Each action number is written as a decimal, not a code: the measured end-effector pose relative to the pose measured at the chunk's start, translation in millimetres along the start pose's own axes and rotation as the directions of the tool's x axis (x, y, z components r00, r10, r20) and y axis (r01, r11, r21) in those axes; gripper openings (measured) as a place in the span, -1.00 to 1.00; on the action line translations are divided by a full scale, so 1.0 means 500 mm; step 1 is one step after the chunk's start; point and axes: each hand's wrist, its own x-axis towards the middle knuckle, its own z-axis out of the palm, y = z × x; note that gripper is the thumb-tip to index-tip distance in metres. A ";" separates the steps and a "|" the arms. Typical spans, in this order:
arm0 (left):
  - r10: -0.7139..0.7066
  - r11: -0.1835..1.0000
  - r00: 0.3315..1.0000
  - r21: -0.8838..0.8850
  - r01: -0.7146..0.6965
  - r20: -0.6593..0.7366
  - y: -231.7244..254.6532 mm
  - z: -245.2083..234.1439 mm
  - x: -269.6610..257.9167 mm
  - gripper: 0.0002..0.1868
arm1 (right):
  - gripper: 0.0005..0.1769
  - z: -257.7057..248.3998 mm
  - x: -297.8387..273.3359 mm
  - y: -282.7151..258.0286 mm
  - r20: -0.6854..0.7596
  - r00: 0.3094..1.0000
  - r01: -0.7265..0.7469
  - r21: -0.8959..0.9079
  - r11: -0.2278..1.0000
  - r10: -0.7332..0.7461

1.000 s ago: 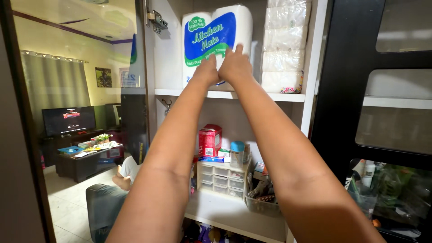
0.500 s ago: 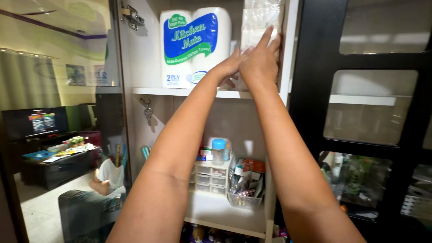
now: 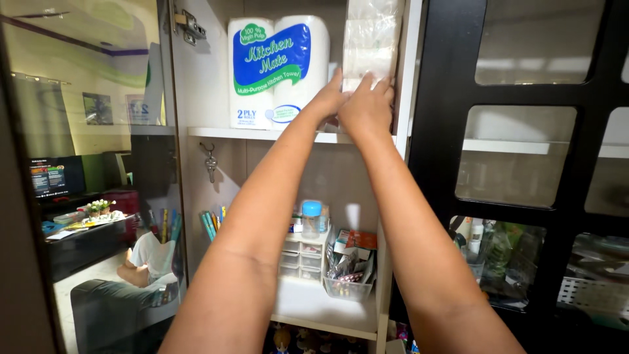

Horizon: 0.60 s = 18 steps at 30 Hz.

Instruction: The person removes items including paper towels, toilet paper rolls, tissue boxes, toothpaste, and shampoo bottles from a storage cabinet and places them on a dining table, then returns several of the items to different shelves within the cabinet.

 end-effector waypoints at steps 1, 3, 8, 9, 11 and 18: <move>-0.013 0.999 1.000 -0.035 0.013 0.001 -0.011 0.002 0.011 -0.03 | -0.28 0.000 -0.007 0.001 0.010 1.000 0.024 -0.048 0.999 -0.024; 0.122 0.981 0.988 0.161 -0.106 -0.093 -0.032 0.011 0.043 -0.04 | -0.18 -0.004 -0.025 -0.002 0.114 0.993 0.013 -0.145 0.989 0.004; 0.295 0.876 0.929 0.450 -0.171 -0.222 -0.040 0.022 0.008 -0.18 | -0.25 -0.009 -0.039 0.005 0.144 0.989 0.067 -0.229 0.971 -0.034; 0.339 0.852 0.912 0.487 -0.192 -0.232 -0.032 0.019 -0.020 -0.24 | -0.29 -0.008 -0.045 0.006 0.145 0.988 0.090 -0.264 0.960 -0.053; 0.372 0.818 0.892 0.544 -0.185 -0.255 0.002 0.029 -0.072 -0.30 | -0.42 -0.022 -0.058 0.013 0.163 0.983 0.132 -0.289 0.948 -0.087; 0.316 0.758 0.919 0.645 -0.097 -0.234 0.115 0.075 -0.262 -0.53 | -0.59 -0.135 -0.155 0.048 -0.132 0.886 0.442 -0.047 0.896 -0.444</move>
